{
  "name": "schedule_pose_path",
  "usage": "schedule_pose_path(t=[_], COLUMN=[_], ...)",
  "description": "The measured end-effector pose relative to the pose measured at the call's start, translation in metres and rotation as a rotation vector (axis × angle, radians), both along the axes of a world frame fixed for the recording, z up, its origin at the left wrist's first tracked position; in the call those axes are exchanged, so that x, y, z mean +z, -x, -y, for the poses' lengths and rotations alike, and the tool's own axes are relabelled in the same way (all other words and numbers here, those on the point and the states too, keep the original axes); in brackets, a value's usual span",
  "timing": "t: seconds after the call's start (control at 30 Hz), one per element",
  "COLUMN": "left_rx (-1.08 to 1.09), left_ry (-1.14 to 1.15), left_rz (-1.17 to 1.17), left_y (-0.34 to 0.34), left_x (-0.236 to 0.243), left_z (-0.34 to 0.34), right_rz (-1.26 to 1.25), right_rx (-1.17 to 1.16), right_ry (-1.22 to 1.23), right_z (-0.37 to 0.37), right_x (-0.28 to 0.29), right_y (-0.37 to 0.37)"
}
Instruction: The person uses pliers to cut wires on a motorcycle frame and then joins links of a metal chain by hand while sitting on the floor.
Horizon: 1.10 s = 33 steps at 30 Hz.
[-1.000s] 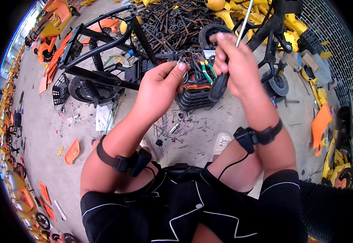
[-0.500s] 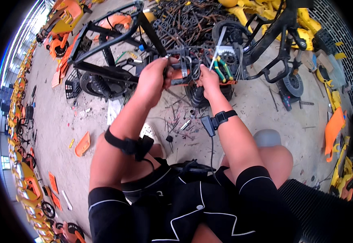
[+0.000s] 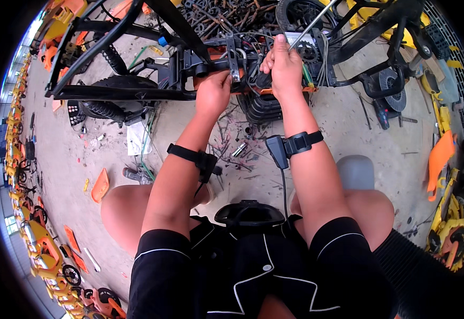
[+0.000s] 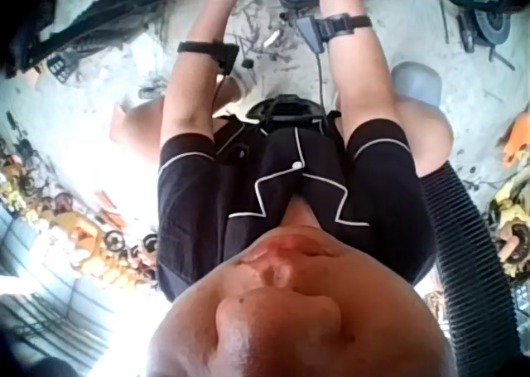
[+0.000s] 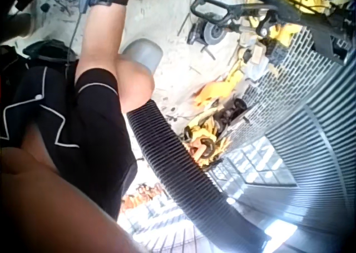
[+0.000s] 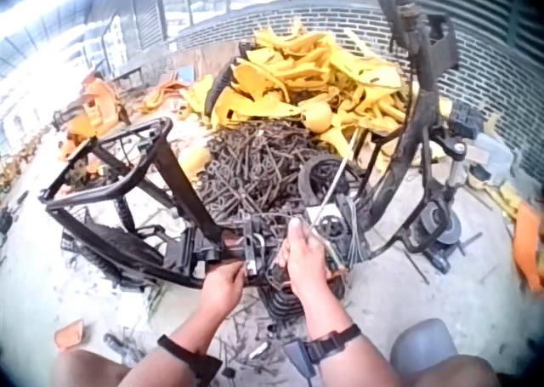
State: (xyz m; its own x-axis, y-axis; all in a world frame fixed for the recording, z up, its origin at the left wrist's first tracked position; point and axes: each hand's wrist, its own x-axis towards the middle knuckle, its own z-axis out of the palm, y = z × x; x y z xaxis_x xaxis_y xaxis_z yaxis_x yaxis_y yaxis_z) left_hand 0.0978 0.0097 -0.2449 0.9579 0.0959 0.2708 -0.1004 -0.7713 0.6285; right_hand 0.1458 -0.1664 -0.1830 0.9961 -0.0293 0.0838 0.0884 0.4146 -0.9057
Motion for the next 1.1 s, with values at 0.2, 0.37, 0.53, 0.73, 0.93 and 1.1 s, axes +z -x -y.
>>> schedule_pose_path(t=[0.2,0.37,0.53,0.73,0.93,1.1], left_rx=[0.019,-0.012,0.025,0.087,0.07,0.063], left_ry=[-0.187,-0.343,-0.283,-0.083,0.024,0.075], left_rz=[0.125,0.212,0.081,0.008,-0.008,0.094], left_y=[-0.005,-0.004,-0.005,-0.01,-0.008,-0.004], left_x=[-0.016,-0.013,-0.011,-0.011,-0.014,-0.013], left_z=[-0.007,-0.004,-0.002,-0.004,-0.002,-0.001], right_rz=[0.143,0.148,-0.024,0.002,0.041,0.132], right_rx=[0.085,0.114,0.132,0.166,0.149,0.097], right_ry=[-0.017,-0.021,0.114,0.086,0.126,0.06], right_z=[-0.031,-0.05,-0.066,-0.08,-0.079,-0.076], right_x=[-0.002,-0.018,-0.022,-0.04,-0.041,-0.041], right_y=[-0.02,-0.041,-0.049,-0.051,-0.051,-0.047])
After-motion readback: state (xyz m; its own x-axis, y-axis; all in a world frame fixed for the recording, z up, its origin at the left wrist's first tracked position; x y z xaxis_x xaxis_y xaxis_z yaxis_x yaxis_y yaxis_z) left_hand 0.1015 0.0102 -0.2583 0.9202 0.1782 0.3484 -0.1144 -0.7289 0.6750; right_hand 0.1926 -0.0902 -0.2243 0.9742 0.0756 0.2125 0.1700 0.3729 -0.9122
